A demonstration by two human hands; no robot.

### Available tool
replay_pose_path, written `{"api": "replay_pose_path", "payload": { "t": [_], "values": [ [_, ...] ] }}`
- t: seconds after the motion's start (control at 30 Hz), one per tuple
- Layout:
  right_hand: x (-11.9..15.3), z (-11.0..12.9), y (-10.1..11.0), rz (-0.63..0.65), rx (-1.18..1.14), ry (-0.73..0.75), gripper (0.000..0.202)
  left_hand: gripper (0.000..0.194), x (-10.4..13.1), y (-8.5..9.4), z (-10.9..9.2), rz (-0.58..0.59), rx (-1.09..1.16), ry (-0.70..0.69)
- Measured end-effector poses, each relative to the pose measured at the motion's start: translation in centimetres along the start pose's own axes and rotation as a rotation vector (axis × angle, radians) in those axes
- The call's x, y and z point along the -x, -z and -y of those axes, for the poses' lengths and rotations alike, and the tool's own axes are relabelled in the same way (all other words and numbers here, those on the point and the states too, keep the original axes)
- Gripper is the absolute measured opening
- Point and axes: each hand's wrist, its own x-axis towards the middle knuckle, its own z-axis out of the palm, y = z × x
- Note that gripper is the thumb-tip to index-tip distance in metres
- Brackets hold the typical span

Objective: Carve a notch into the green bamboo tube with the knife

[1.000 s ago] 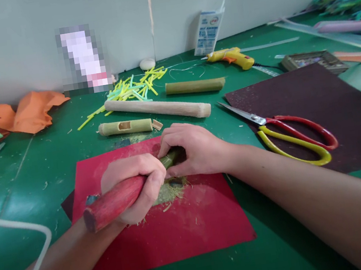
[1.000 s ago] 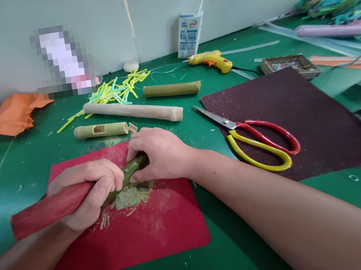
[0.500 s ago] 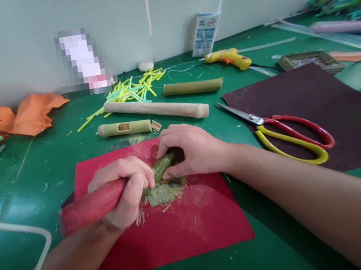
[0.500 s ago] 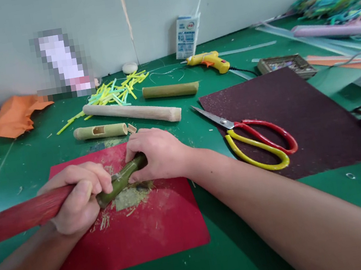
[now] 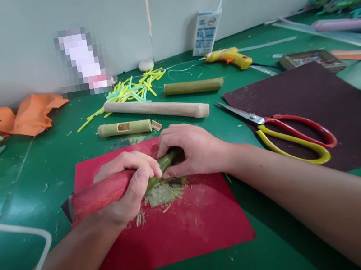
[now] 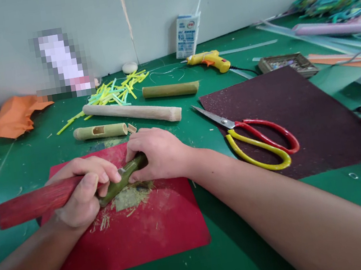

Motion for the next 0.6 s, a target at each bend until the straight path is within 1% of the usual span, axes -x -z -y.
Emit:
{"api": "replay_pose_path", "payload": {
  "t": [0.23, 0.43, 0.5, 0.6],
  "values": [
    [-0.06, -0.02, 0.02, -0.006, 0.007, 0.007, 0.026, 0.018, 0.01, 0.10, -0.15, 0.016, 0.068, 0.026],
    [0.02, 0.00, -0.01, -0.008, -0.005, 0.004, 0.026, 0.019, -0.06, 0.15, 0.08, 0.026, 0.008, 0.002],
    [0.05, -0.03, -0.04, -0.007, -0.005, 0.009, 0.026, 0.019, -0.09, 0.04, -0.10, 0.026, 0.003, 0.010],
    [0.06, -0.09, -0.07, -0.009, -0.003, 0.017, 0.027, 0.019, -0.17, -0.15, -0.64, 0.059, -0.010, -0.013]
  ]
}}
